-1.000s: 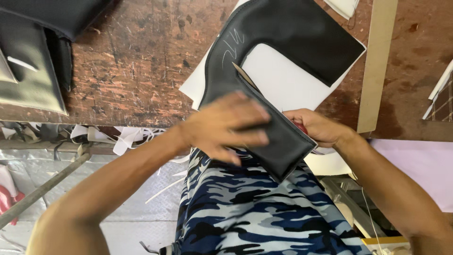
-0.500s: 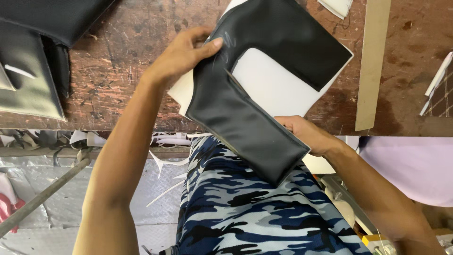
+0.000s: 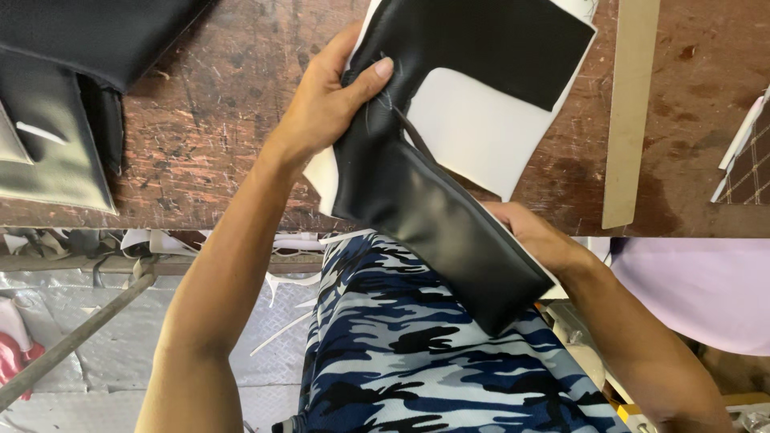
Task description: The person trims excess white foam backing from upholstered vinyl panels using scissors. They hold each panel with one hand, cut away the overhanging foam along the stitched edges, rotate the panel to reach different sides, and set finished panels on the work table.
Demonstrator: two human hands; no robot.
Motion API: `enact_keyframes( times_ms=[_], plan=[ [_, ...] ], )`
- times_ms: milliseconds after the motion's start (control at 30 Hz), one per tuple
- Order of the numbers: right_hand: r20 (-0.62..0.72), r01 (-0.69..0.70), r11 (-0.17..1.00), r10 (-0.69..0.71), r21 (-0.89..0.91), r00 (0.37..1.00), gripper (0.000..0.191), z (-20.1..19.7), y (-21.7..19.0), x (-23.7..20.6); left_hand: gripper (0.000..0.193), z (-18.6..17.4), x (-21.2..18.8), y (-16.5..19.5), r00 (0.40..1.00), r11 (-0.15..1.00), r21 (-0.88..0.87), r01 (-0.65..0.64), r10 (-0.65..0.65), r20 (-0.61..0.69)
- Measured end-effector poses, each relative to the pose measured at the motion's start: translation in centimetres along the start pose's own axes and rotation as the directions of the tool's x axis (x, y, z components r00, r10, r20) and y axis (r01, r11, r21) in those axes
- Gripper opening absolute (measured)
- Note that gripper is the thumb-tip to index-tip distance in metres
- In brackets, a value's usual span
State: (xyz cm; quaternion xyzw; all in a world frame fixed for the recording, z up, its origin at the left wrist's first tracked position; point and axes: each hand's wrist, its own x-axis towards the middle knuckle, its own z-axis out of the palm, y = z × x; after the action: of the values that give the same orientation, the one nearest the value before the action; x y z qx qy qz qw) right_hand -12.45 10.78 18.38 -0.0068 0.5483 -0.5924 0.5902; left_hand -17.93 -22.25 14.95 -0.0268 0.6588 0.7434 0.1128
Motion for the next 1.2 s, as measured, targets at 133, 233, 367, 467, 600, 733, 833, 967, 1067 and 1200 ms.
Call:
enact_keyframes(
  times_ms=[133,233,367,467,600,733,833,967,1067,1200],
  plan=[
    [0.009,0.028,0.999,-0.028,-0.039,1.0,0.073,-0.1,-1.2,0.0,0.041,0.4,-0.1,-0.1,0.995,0.994,0.027,-0.103,0.103,0.015],
    [-0.002,0.01,0.998,-0.01,-0.063,1.0,0.07,0.1,-2.1,0.0,0.042,0.6,0.0,0.1,0.986,0.986,-0.021,-0.164,0.164,0.012],
    [-0.076,-0.112,0.989,0.104,-0.099,0.992,0.061,0.9,-3.2,-0.2,0.045,0.7,-0.1,0.4,0.984,0.983,-0.047,-0.176,0.176,-0.014],
    [-0.164,-0.175,0.96,0.14,-0.22,0.976,0.058,1.7,-3.8,-0.3,0.041,0.8,-0.3,0.5,0.974,0.971,-0.072,-0.227,0.226,-0.027],
    [-0.128,-0.091,0.983,0.071,-0.157,0.989,0.054,2.4,-3.5,-0.3,0.038,1.1,-0.6,0.2,0.968,0.975,-0.03,-0.22,0.215,-0.133],
    [-0.072,0.012,0.998,-0.017,-0.06,0.997,0.055,1.7,-1.6,-0.1,0.037,1.5,-1.1,-0.8,0.938,0.959,0.081,-0.27,0.281,-0.203],
    [-0.092,-0.011,1.0,0.012,0.009,0.996,0.056,1.2,0.5,0.6,0.036,2.0,-1.7,-1.6,0.926,0.961,0.032,-0.275,0.273,-0.259],
    [-0.069,0.048,0.991,-0.04,0.125,0.997,0.052,1.1,2.3,0.8,0.044,1.6,-2.1,-2.1,0.96,0.958,-0.255,-0.131,0.058,-0.273],
    [-0.078,0.068,0.995,-0.062,0.076,0.995,0.055,1.4,2.4,0.8,0.054,-0.1,-1.9,-1.8,0.973,0.88,-0.431,0.198,-0.229,-0.02],
    [-0.172,-0.071,0.99,0.092,0.125,0.981,0.053,2.4,2.2,0.8,0.072,-1.6,-1.4,-1.5,0.948,0.901,-0.317,0.297,-0.238,0.213]
  ],
)
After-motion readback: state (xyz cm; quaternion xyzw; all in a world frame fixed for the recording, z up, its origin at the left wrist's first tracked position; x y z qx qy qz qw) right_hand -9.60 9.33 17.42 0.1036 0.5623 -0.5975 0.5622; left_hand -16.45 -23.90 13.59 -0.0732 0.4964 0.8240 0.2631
